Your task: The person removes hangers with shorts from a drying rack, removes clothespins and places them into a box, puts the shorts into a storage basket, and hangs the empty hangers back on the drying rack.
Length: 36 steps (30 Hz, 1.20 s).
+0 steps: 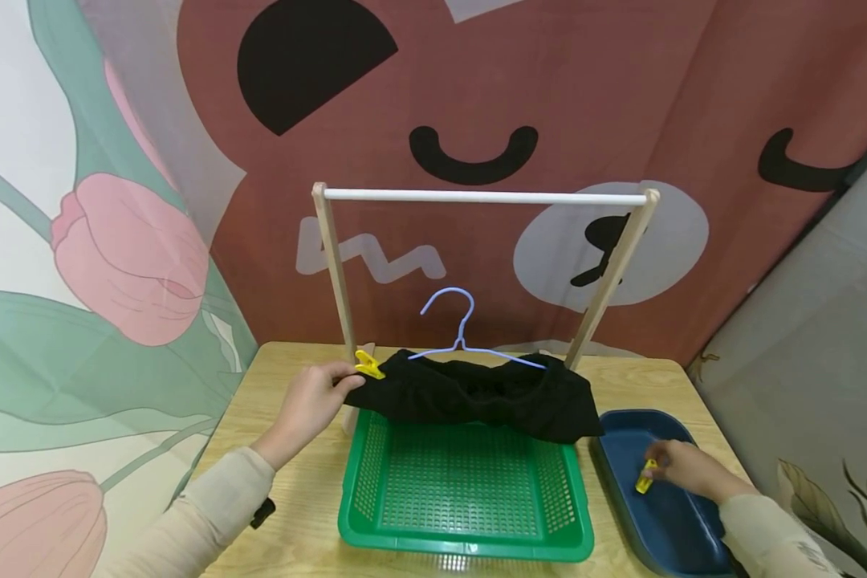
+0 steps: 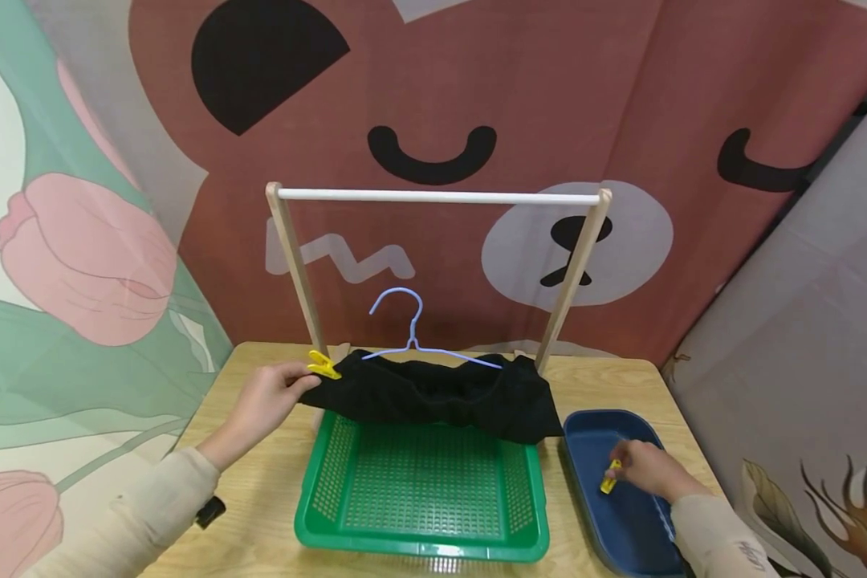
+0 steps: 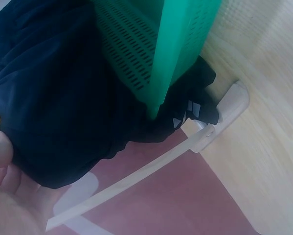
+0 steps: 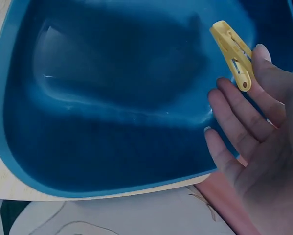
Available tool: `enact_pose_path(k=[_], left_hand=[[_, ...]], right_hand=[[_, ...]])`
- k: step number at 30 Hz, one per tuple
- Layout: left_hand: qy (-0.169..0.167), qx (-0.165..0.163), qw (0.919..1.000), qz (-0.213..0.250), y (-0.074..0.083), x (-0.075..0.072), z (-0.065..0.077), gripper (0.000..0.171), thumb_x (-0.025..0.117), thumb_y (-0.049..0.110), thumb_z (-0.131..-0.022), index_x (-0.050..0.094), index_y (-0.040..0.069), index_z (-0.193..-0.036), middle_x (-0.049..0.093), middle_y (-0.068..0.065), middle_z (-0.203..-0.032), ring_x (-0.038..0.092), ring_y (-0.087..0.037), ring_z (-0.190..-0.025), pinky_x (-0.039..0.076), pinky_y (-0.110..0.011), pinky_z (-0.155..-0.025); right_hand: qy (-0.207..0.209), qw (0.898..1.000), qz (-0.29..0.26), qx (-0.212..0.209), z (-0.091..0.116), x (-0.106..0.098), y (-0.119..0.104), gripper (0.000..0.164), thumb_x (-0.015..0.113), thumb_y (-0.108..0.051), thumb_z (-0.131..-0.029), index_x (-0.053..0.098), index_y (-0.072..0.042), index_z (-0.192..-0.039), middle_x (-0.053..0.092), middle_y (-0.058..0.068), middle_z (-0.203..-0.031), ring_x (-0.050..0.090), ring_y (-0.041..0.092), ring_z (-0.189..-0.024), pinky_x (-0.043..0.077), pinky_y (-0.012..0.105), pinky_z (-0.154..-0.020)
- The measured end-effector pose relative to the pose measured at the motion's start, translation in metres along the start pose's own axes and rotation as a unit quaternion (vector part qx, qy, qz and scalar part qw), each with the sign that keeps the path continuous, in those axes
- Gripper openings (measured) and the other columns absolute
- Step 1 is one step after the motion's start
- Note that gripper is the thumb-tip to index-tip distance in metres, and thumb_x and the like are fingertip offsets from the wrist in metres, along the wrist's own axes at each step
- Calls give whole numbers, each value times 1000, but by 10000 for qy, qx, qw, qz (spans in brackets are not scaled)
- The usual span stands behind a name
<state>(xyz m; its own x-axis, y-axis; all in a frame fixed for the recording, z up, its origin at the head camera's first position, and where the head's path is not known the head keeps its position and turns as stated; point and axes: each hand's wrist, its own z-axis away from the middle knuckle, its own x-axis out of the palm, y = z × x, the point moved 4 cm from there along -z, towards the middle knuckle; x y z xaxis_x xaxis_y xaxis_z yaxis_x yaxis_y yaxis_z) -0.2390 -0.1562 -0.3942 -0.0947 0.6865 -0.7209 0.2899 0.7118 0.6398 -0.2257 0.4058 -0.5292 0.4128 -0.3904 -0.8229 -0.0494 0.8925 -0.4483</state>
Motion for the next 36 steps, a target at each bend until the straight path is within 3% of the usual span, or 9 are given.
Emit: enact_pose_path(k=[6, 20, 36], left_hand=[[-27, -37, 10000, 18, 0, 0, 0, 19, 69, 15, -94, 74, 2, -107, 73, -11, -100, 67, -20, -80, 56, -37, -71], [-29, -45, 10000, 60, -2, 0, -1, 20, 69, 16, -94, 75, 2, -108, 74, -10, -100, 68, -20, -81, 56, -37, -72], [-37, -75, 10000, 44, -2, 3, -1, 21, 69, 17, -94, 75, 2, -108, 73, -11, -101, 69, -23, -85, 57, -39, -74]], right_hand=[[56, 10000, -41, 7, -4, 7, 6, 29, 77, -16, -86, 66, 8, -98, 64, 5, -84, 60, 22, -76, 51, 43, -69], [-129, 9999, 1, 79, -6, 16, 6, 33, 74, -15, -89, 66, 10, -109, 69, 5, -85, 65, 22, -76, 54, 45, -71], [-14, 9994, -275, 186, -1, -10, 4, 42, 66, -18, -95, 58, 15, -121, 68, 10, -95, 66, 30, -85, 54, 46, -72]])
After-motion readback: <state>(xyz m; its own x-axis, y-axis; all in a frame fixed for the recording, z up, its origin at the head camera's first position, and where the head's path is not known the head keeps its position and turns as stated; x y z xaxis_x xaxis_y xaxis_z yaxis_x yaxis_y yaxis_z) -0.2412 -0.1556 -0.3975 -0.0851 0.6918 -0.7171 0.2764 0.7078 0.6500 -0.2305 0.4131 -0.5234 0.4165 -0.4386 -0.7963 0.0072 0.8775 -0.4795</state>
